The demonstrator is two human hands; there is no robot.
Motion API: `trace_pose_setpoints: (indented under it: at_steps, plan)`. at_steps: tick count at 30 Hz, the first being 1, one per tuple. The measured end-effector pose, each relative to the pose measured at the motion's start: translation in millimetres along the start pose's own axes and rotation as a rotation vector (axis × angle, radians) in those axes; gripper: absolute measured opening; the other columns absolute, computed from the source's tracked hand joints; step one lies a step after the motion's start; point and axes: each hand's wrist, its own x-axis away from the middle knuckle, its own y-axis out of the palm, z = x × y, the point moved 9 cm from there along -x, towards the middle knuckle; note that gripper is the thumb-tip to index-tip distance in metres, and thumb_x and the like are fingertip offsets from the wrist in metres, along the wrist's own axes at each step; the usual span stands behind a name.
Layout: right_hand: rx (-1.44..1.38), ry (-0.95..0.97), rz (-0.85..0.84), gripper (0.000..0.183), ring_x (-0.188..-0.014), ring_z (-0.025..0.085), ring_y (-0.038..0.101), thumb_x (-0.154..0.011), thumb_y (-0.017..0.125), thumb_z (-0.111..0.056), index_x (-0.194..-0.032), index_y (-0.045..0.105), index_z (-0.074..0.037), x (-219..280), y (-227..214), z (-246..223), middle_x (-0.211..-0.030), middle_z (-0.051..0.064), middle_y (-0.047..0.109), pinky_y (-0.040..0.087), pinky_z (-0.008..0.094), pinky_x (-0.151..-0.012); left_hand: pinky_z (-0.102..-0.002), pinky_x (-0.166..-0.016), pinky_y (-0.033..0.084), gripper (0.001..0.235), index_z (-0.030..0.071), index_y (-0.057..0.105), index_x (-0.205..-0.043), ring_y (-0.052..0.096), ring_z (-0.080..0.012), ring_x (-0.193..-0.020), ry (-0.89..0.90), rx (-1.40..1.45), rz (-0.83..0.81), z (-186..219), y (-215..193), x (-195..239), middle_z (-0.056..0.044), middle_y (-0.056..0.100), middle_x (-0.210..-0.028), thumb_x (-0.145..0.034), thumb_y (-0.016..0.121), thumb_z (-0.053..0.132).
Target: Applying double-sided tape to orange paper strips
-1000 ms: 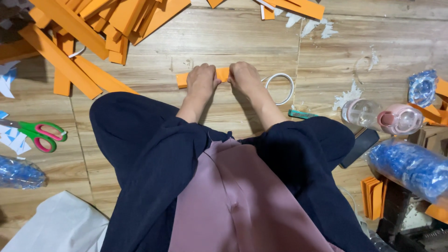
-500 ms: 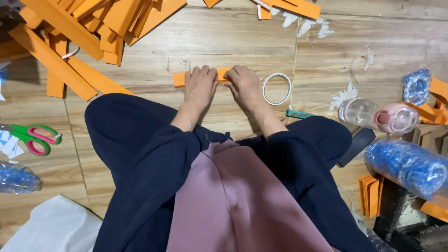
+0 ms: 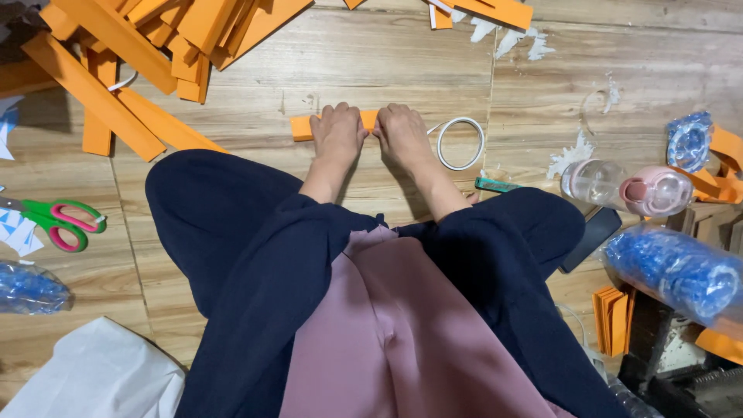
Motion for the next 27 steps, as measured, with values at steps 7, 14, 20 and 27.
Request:
trace_pose_setpoints:
  at_steps: [7, 14, 20, 27]
  plan:
    - [0.060, 0.132, -0.152, 0.015, -0.070, 0.027, 0.061, -0.067, 0.070, -0.021, -0.066, 0.056, -0.016, -20.6, 27.5, 24.6, -0.065, 0.004, 0.054, 0.050, 0.039, -0.061, -0.052, -0.081, 0.033, 0.023, 0.013, 0.061, -0.093, 0.052, -0.0289, -0.094, -0.202, -0.111, -0.140, -4.5, 9.6, -16.1, -0.007, 0.057, -0.091, -0.075, 0.068, 0.025]
    - [0.022, 0.216, -0.286, 0.018, -0.082, 0.032, 0.061, -0.072, 0.072, -0.025, -0.076, 0.061, -0.011, -17.3, 21.9, 35.4, -0.075, 0.010, 0.058, 0.051, 0.044, -0.071, -0.053, -0.087, 0.031, 0.038, 0.010, 0.059, -0.106, 0.050, -0.0310, -0.105, -0.264, -0.120, -0.212, -3.6, 0.0, -9.7, -0.010, 0.058, -0.104, -0.076, 0.070, 0.031]
    - [-0.170, 0.159, -0.253, 0.015, -0.084, 0.034, 0.060, -0.077, 0.068, -0.022, -0.080, 0.060, -0.009, -13.5, 20.1, 46.9, -0.076, 0.012, 0.057, 0.049, 0.046, -0.073, -0.052, -0.089, 0.031, 0.037, 0.010, 0.060, -0.106, 0.050, -0.0313, -0.106, -0.255, -0.113, -0.232, -2.1, -6.5, -9.0, -0.010, 0.059, -0.105, -0.076, 0.069, 0.031]
    - [-0.465, 0.070, -0.134, 0.017, -0.080, 0.040, 0.058, -0.074, 0.072, -0.014, -0.080, 0.060, -0.003, 8.7, -27.3, 34.4, -0.075, 0.019, 0.057, 0.046, 0.047, -0.070, -0.049, -0.088, 0.032, 0.028, 0.009, 0.063, -0.096, 0.051, -0.0326, -0.103, -0.216, -0.050, -0.193, -0.6, -10.5, -7.6, -0.012, 0.059, -0.099, -0.076, 0.068, 0.028]
